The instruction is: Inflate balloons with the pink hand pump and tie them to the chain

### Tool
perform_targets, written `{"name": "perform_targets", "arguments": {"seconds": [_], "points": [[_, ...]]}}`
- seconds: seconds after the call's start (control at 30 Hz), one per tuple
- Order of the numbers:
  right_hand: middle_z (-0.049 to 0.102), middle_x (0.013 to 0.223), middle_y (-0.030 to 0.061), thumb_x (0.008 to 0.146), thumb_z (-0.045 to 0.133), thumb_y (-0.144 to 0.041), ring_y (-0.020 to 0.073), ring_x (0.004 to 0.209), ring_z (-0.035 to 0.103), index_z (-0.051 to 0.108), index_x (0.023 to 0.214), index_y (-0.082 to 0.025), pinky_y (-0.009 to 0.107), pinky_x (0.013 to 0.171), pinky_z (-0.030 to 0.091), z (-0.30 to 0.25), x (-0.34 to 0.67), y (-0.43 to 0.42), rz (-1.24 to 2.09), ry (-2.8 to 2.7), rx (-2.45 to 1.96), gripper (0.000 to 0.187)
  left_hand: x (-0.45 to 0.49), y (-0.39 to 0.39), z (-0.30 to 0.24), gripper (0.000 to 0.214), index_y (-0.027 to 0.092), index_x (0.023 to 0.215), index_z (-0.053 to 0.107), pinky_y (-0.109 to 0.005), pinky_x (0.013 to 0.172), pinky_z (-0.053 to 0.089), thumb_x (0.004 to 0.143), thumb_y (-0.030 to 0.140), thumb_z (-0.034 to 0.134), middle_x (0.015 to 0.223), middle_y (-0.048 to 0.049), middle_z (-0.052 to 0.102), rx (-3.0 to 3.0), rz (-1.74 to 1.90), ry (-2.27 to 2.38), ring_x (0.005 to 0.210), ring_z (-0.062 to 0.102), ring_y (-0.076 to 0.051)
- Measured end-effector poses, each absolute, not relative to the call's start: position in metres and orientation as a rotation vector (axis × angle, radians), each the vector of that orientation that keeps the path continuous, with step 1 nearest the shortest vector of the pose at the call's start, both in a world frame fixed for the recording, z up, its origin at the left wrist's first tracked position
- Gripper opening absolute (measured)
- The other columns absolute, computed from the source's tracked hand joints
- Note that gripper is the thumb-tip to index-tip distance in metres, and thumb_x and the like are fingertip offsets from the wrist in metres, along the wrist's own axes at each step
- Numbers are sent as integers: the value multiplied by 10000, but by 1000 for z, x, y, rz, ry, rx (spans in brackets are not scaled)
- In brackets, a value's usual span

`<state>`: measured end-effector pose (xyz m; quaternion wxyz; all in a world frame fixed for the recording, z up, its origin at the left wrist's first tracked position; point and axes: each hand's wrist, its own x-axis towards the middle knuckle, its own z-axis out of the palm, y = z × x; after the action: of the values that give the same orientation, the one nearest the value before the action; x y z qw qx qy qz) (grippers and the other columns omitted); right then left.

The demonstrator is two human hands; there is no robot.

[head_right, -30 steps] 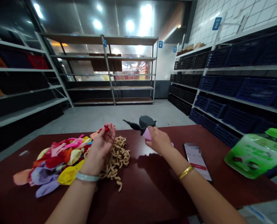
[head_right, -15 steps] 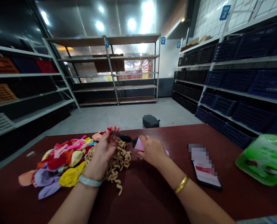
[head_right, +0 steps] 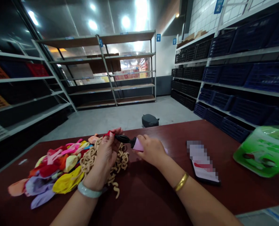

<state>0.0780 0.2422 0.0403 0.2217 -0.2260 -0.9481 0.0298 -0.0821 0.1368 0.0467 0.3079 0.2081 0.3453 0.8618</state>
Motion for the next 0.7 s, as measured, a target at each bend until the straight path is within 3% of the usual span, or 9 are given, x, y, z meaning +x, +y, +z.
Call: {"name": "perform_targets", "arguments": {"seconds": [0.4,0.6,0.7], "points": [[632,1097,100,828,572,-539,261,899,634,469,1265,-228,337,701,432,37,82,246,64,-2612,-607,546,-65,142,39,268,185,913,602,-278,777,528,722,261,774,1153,-80,671,464,2156,948,1082,623,-215],[635,1093,94,823,581,-536,263,907,636,466,1256,-227,344,709,438,38,81,242,108,-2627,-598,545,-59,136,47,209,188,933,580,-365,841,520,793,274,709,1114,-93,666,467,2117,805,1078,618,-237],[646,1080,93,839,568,-531,270,929,635,470,1240,-220,353,728,445,38,79,236,141,-2638,-575,517,-54,136,51,195,182,874,557,-390,841,521,796,281,704,970,-66,669,468,2168,760,933,653,-213]]}}
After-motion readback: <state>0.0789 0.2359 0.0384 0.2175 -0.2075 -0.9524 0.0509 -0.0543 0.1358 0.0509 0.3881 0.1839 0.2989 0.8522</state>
